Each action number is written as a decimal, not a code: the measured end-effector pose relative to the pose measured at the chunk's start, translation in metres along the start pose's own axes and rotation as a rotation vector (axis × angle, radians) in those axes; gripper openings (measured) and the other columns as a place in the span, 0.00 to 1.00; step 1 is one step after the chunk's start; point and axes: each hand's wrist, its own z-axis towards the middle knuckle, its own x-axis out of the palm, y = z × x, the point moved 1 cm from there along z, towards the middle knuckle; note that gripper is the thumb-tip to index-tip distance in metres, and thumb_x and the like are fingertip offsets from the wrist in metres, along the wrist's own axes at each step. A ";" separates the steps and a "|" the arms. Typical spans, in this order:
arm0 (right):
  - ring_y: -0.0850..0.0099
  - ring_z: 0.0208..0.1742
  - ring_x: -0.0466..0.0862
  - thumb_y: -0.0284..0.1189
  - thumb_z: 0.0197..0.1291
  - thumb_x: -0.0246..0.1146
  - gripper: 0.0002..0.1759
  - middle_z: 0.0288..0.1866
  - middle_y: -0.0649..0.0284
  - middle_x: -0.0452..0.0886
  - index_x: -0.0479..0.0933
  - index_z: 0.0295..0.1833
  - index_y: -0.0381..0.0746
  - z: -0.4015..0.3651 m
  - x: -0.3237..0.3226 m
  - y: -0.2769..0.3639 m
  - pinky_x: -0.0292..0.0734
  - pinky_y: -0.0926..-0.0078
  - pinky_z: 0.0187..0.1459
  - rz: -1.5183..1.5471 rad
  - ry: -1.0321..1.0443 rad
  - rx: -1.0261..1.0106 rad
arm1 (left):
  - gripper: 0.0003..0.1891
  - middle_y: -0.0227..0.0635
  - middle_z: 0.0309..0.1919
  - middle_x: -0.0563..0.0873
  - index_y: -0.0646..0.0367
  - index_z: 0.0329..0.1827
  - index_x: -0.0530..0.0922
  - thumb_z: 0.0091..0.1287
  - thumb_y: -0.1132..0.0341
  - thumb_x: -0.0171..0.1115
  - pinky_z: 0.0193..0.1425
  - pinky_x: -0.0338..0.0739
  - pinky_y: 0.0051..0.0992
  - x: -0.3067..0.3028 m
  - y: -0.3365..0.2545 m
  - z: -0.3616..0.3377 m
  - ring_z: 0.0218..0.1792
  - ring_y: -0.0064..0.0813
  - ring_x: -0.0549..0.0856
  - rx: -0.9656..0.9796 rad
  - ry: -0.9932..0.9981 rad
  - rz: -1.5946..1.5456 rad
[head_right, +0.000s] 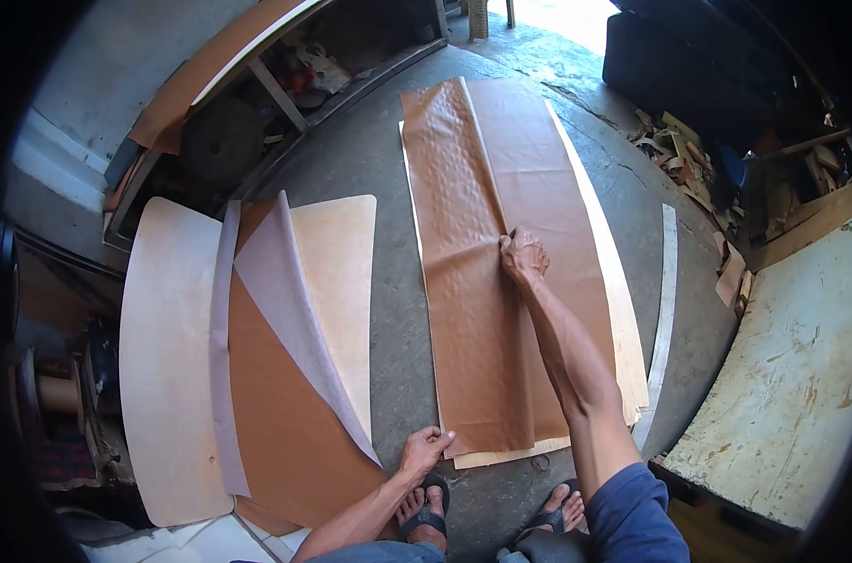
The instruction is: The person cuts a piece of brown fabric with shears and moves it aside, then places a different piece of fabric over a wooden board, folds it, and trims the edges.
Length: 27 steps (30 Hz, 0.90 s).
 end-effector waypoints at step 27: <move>0.55 0.42 0.86 0.52 0.57 0.69 0.24 0.37 0.54 0.86 0.80 0.38 0.40 -0.331 -0.059 -0.159 0.78 0.57 0.43 -0.043 0.203 0.088 | 0.13 0.40 0.32 0.83 0.66 0.40 0.79 0.66 0.62 0.67 0.36 0.80 0.35 0.009 -0.024 -0.010 0.30 0.35 0.84 0.413 -0.248 0.513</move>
